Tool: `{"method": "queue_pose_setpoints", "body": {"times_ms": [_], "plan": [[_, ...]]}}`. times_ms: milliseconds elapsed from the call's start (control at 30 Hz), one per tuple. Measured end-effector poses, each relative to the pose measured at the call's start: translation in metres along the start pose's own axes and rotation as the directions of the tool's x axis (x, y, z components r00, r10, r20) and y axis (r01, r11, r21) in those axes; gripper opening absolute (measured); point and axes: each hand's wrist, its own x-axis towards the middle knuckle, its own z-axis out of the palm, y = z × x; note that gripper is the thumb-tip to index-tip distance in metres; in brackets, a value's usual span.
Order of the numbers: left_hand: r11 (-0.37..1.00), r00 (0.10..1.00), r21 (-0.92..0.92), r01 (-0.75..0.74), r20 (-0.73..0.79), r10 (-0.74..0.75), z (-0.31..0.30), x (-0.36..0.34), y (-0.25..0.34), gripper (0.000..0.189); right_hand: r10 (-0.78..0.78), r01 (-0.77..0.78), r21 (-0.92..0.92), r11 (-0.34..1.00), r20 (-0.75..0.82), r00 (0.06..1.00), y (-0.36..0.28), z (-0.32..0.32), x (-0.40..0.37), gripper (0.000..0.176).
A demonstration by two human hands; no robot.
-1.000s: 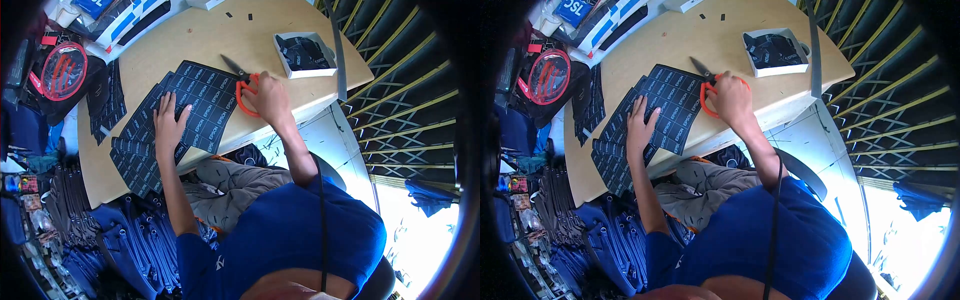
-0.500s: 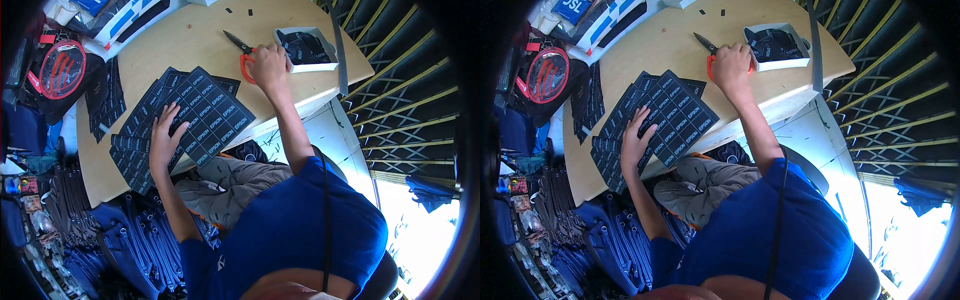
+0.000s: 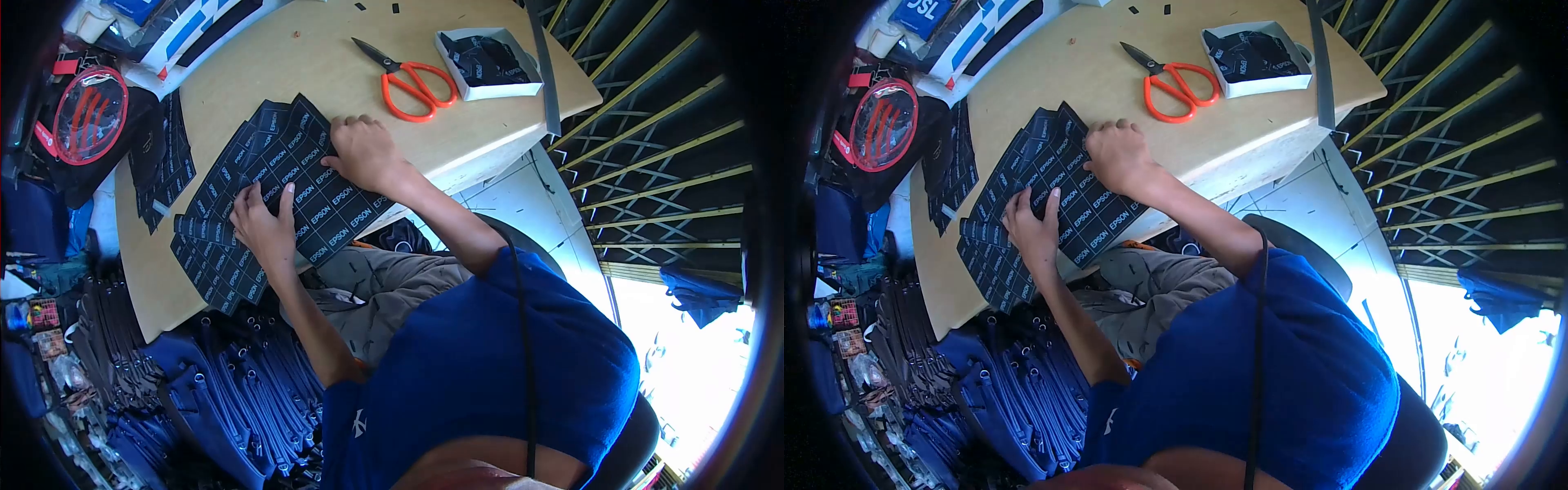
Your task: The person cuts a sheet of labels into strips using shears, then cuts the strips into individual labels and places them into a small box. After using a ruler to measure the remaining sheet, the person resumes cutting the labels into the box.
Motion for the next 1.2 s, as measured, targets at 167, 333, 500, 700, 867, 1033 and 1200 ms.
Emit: {"method": "queue_pose_setpoints", "body": {"times_ms": [167,333,500,700,867,1033,1200], "plan": [[0.996,0.999,-0.075,-0.039,-0.018,0.038,0.001,0.0,-0.005,0.057,-0.082,0.077,0.214,0.974,0.017,0.996,0.008,0.005,0.0,0.032],[0.955,0.997,-0.286,-0.081,-0.038,0.073,0.0,-0.003,-0.007,0.059,-0.201,0.277,0.388,0.879,-0.226,0.953,0.02,-0.003,-0.007,0.025],[0.771,0.995,-0.635,-0.051,-0.102,-0.018,0.003,-0.003,0.006,0.065,0.027,0.101,0.641,0.761,-0.187,0.982,0.018,-0.031,-0.022,0.026],[0.4,0.989,-0.907,0.131,0.148,0.01,-0.012,0.0,0.02,0.045,0.132,0.112,0.889,0.445,-0.188,0.973,0.023,-0.036,-0.026,0.028],[0.345,0.956,-0.899,0.27,0.292,0.013,0.004,0.006,0.007,0.058,0.12,0.031,0.758,0.652,-0.143,0.982,0.037,-0.022,-0.028,0.027],[0.249,0.948,-0.928,0.277,0.306,0.089,0.007,0.006,0.011,0.061,0.161,-0.081,0.433,0.897,-0.151,0.975,0.033,-0.034,-0.036,0.023],[0.258,0.942,-0.923,0.287,0.321,0.1,0.015,0.007,0.011,0.056,0.073,0.018,0.216,0.976,-0.404,0.912,0.043,-0.024,-0.037,0.017]]}}
